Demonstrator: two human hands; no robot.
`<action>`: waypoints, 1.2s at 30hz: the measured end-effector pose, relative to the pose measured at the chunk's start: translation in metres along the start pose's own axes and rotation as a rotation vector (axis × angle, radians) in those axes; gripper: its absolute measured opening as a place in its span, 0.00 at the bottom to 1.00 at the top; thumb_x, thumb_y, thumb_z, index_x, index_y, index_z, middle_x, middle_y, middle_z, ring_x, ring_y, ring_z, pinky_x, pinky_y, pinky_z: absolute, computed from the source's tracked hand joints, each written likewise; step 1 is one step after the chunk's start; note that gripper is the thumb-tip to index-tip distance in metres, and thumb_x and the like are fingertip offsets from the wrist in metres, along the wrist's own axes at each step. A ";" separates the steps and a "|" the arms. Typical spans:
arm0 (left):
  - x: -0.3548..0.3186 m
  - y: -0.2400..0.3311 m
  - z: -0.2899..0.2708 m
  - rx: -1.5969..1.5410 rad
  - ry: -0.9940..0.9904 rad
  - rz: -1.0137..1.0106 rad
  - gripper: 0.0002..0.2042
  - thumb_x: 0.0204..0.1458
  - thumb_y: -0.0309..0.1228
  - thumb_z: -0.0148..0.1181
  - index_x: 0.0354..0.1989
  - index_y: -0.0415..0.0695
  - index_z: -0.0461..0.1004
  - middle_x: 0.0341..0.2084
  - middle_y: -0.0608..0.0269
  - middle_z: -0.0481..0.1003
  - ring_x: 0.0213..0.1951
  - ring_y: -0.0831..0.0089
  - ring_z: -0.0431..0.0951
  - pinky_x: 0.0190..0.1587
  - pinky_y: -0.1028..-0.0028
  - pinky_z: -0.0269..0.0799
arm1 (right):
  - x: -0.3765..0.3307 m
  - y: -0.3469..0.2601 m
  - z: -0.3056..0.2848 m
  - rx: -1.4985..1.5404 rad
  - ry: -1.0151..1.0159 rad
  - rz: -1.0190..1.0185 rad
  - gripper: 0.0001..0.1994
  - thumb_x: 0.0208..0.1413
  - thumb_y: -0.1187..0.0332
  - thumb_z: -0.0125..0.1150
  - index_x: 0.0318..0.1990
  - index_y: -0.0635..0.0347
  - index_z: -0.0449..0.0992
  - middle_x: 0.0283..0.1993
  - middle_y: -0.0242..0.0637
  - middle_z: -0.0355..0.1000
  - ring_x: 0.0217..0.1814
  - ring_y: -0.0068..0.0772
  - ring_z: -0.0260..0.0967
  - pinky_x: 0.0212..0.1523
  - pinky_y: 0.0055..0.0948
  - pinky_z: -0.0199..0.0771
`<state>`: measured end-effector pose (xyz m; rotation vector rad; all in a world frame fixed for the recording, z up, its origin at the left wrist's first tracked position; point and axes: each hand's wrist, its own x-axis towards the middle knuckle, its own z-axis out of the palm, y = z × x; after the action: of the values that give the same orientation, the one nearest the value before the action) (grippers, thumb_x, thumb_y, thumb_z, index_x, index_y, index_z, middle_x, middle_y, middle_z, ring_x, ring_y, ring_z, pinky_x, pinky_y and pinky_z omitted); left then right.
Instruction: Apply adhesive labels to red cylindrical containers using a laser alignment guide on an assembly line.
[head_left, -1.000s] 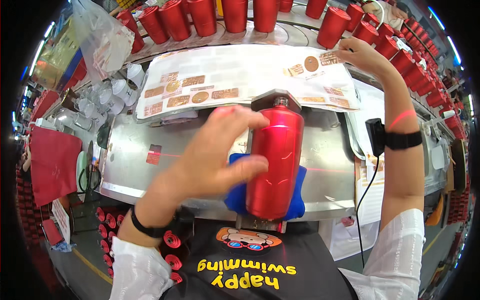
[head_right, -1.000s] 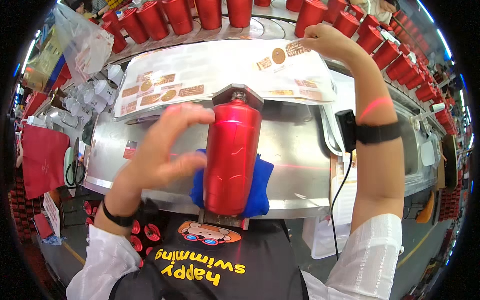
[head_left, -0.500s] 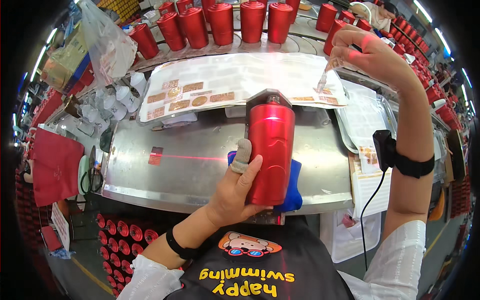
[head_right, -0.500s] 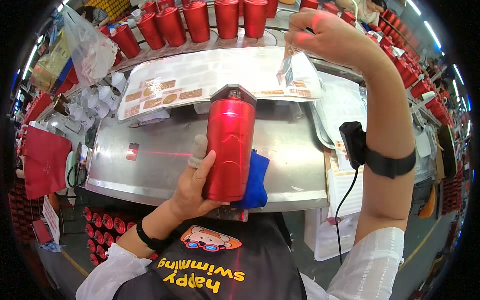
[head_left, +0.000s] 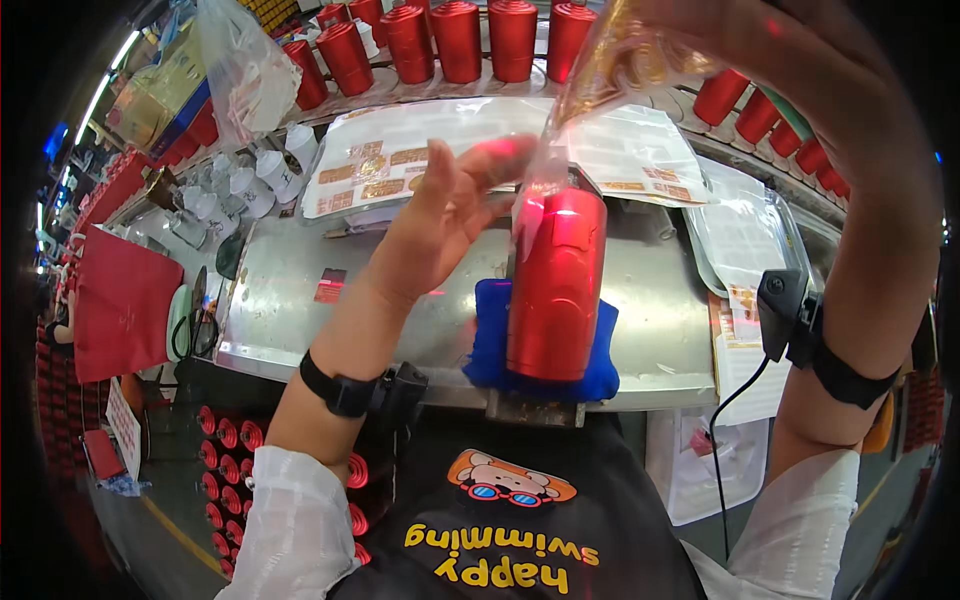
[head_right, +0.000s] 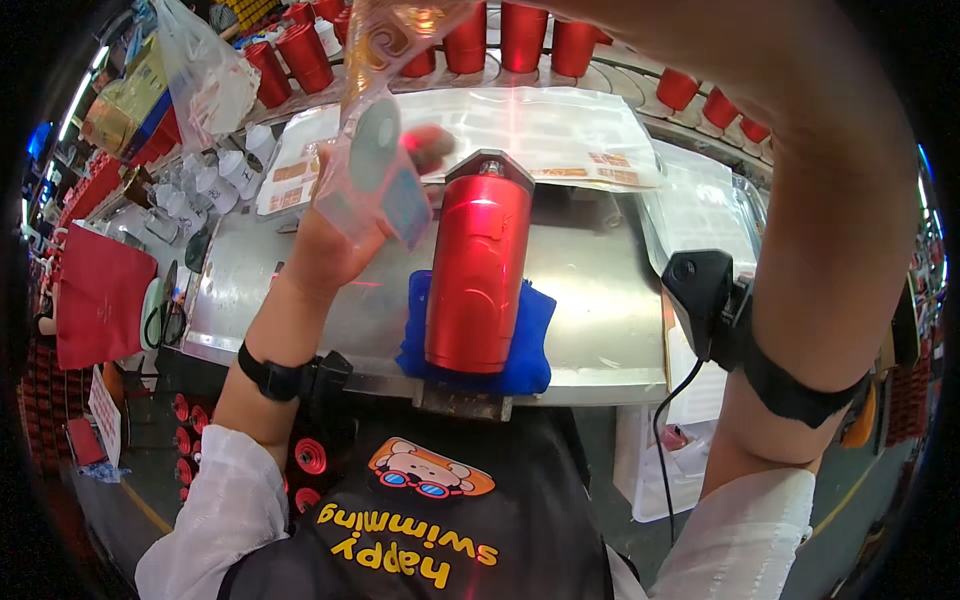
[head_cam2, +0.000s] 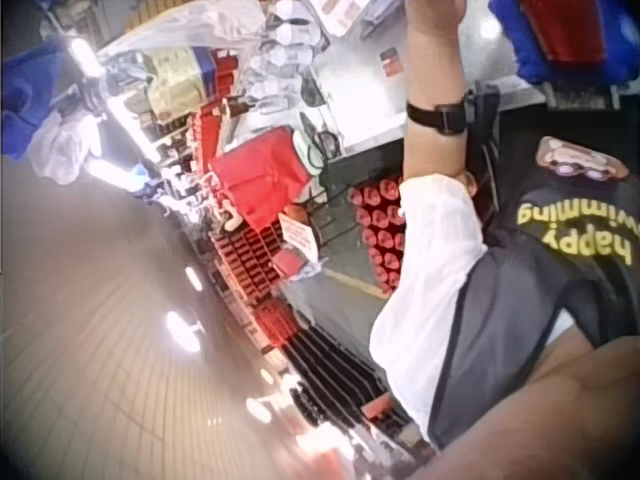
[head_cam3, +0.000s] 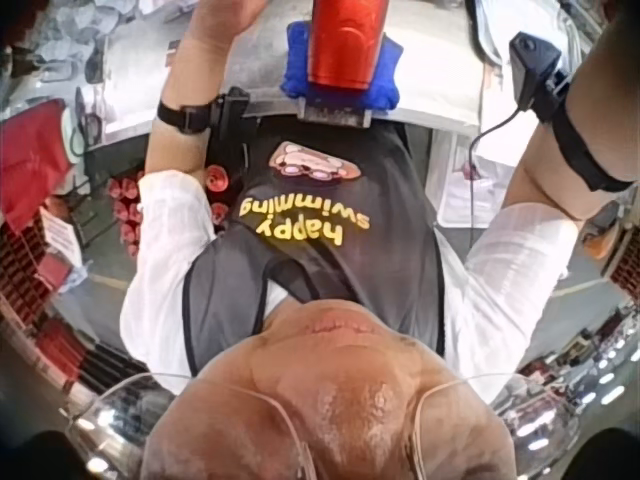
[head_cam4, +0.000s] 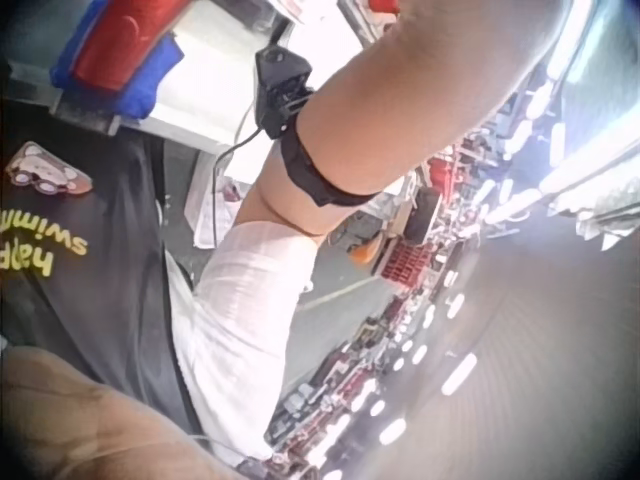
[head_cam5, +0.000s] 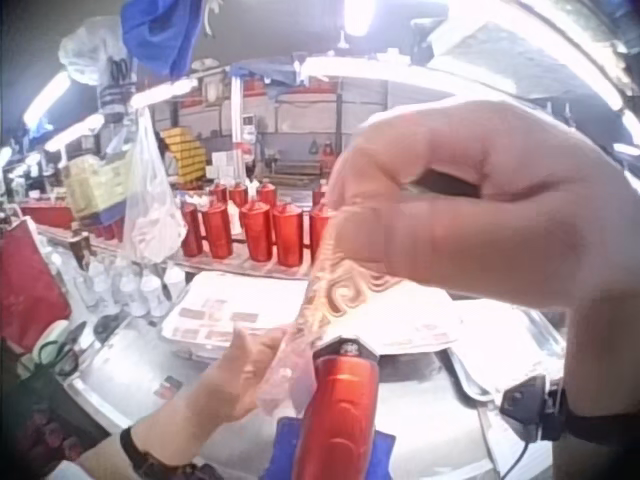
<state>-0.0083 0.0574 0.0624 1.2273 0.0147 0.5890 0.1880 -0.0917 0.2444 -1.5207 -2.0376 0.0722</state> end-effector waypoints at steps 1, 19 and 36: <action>-0.003 0.000 -0.005 -0.002 -0.002 0.000 0.41 0.58 0.64 0.38 0.63 0.35 0.60 0.60 0.52 0.65 0.64 0.63 0.62 0.66 0.64 0.50 | -0.006 -0.004 0.000 0.015 0.040 0.012 0.12 0.63 0.62 0.55 0.37 0.65 0.73 0.42 0.33 0.69 0.41 0.22 0.63 0.42 0.24 0.64; -0.075 -0.016 -0.005 0.152 0.038 -0.478 0.09 0.58 0.36 0.58 0.33 0.44 0.71 0.28 0.72 0.71 0.33 0.84 0.70 0.40 0.80 0.66 | -0.161 0.031 0.152 0.620 0.155 0.546 0.06 0.56 0.73 0.58 0.29 0.64 0.70 0.46 0.40 0.67 0.43 0.25 0.62 0.45 0.23 0.62; -0.076 -0.033 -0.014 0.183 0.063 -0.447 0.08 0.58 0.35 0.58 0.35 0.43 0.71 0.29 0.73 0.72 0.34 0.85 0.69 0.39 0.80 0.65 | -0.167 0.040 0.171 0.642 0.204 0.539 0.07 0.56 0.71 0.60 0.30 0.65 0.71 0.45 0.41 0.67 0.44 0.27 0.63 0.46 0.24 0.63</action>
<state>-0.0640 0.0298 0.0054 1.3291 0.3939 0.2383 0.1692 -0.1763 0.0176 -1.5146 -1.2227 0.6808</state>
